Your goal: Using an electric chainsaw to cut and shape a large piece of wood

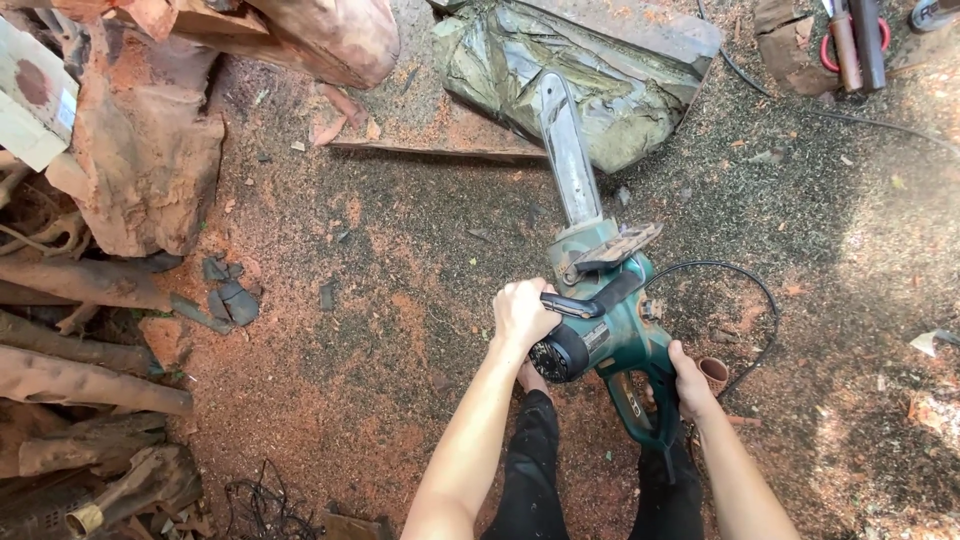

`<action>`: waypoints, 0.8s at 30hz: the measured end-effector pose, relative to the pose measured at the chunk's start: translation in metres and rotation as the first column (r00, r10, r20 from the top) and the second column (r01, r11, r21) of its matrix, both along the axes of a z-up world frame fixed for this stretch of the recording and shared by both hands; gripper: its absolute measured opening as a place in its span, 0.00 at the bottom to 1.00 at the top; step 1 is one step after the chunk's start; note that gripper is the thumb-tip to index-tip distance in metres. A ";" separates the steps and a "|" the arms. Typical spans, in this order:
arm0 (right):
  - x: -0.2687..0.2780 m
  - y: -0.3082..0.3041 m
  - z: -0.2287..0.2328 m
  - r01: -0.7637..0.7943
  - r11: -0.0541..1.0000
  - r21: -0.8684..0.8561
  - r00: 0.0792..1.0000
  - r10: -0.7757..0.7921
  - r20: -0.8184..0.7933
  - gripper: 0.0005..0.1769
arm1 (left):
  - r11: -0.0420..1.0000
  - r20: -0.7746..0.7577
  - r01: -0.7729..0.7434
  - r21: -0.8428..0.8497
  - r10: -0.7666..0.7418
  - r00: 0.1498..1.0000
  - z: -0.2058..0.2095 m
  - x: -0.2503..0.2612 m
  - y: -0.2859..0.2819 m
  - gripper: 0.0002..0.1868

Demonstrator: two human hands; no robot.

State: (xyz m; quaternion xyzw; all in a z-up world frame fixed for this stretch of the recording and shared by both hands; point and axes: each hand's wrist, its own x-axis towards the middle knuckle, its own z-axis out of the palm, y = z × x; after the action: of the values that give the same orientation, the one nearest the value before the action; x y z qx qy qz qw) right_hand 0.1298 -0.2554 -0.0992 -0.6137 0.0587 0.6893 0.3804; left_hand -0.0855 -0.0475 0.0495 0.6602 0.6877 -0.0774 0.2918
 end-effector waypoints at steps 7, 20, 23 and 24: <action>0.000 -0.003 0.002 0.000 1.000 -0.004 1.000 0.000 0.015 0.42 | 1.000 0.024 -0.013 0.007 0.013 1.000 0.017 0.003 0.002 0.14; -0.004 -0.003 -0.008 -0.005 1.000 0.013 1.000 0.005 -0.014 0.42 | 0.999 0.037 -0.017 0.049 0.015 0.999 0.000 -0.007 0.000 0.14; -0.004 -0.006 -0.008 0.000 1.000 0.012 1.000 0.000 -0.006 0.41 | 0.999 0.047 -0.010 0.043 0.008 0.999 0.001 -0.008 0.000 0.14; -0.004 -0.006 -0.007 -0.001 1.000 0.013 1.000 0.002 -0.005 0.41 | 0.999 0.056 -0.008 0.045 0.006 0.998 0.002 -0.008 0.000 0.14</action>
State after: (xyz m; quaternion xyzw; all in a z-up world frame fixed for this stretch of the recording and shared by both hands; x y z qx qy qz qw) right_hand 0.1257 -0.2614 -0.1058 -0.6097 0.0546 0.6914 0.3837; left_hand -0.0938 -0.0475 0.0516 0.6661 0.6832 -0.0419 0.2962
